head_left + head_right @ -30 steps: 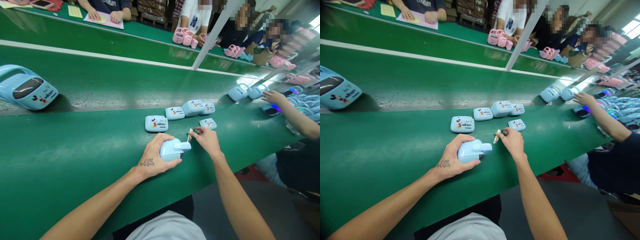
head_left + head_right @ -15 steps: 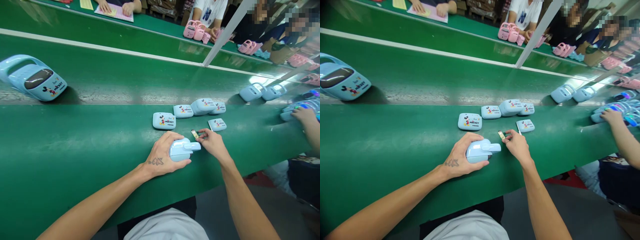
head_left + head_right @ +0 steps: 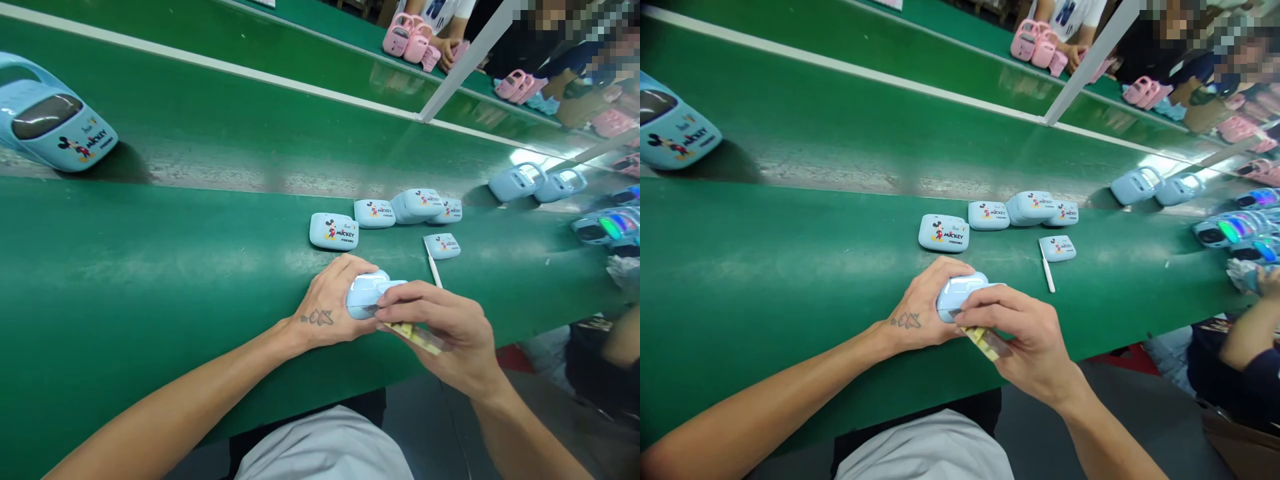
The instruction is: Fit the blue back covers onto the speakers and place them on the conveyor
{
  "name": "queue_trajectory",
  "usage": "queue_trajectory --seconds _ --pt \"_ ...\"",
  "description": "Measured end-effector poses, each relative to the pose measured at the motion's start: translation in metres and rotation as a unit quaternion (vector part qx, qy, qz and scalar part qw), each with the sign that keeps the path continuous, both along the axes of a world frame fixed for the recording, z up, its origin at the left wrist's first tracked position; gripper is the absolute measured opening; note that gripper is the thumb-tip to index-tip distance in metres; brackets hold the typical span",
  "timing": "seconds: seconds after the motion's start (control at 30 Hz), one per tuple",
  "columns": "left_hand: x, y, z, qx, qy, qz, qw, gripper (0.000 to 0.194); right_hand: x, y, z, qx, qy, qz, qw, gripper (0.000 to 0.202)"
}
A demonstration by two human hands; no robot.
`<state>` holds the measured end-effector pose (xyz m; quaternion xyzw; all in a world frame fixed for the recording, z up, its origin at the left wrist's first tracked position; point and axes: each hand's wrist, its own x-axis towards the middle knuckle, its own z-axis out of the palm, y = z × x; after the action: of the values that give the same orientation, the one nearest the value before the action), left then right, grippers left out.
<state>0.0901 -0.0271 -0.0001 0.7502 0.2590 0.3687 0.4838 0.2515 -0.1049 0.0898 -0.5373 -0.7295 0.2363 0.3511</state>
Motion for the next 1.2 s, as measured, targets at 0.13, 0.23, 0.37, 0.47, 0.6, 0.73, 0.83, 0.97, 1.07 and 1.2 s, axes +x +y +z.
queue_trajectory --seconds 0.13,0.23,0.37,0.47,0.6,0.73,0.83,0.97,1.07,1.2 --pt "0.0 0.0 0.0 -0.01 -0.001 -0.004 1.0 0.056 -0.002 0.002 -0.009 0.023 -0.048 0.008 0.999 0.024" --pt "0.0 -0.001 0.0 -0.012 -0.001 -0.002 1.0 0.055 -0.003 0.002 -0.012 0.043 -0.057 0.006 0.997 0.026" --pt "0.0 -0.001 0.001 -0.012 -0.006 -0.001 1.0 0.055 -0.005 0.002 -0.013 0.058 -0.065 0.005 0.996 0.028" --pt "0.0 -0.001 0.001 -0.014 -0.007 -0.001 1.0 0.055 -0.005 0.002 -0.014 0.058 -0.074 0.008 0.996 0.028" --pt "0.0 -0.002 0.001 -0.019 -0.003 -0.003 1.0 0.055 -0.006 0.003 -0.013 0.064 -0.082 0.006 0.995 0.027" --pt "0.0 -0.002 0.001 -0.018 -0.004 -0.005 1.0 0.055 -0.005 0.003 -0.012 0.061 -0.097 0.024 0.993 0.029" --pt "0.0 -0.001 0.001 -0.015 -0.007 -0.003 1.0 0.054 -0.002 0.002 -0.011 0.045 -0.12 0.038 0.991 0.031" --pt "0.0 0.0 0.0 -0.012 -0.017 0.0 1.0 0.053 -0.002 0.004 -0.011 0.039 -0.134 0.051 0.989 0.035" --pt "-0.001 -0.001 0.0 -0.013 -0.02 -0.003 1.0 0.055 -0.004 0.007 -0.009 0.037 -0.139 0.059 0.988 0.035" --pt "-0.001 -0.002 0.0 -0.018 -0.017 -0.006 1.0 0.052 -0.007 0.007 -0.01 0.056 -0.159 0.067 0.983 0.034"
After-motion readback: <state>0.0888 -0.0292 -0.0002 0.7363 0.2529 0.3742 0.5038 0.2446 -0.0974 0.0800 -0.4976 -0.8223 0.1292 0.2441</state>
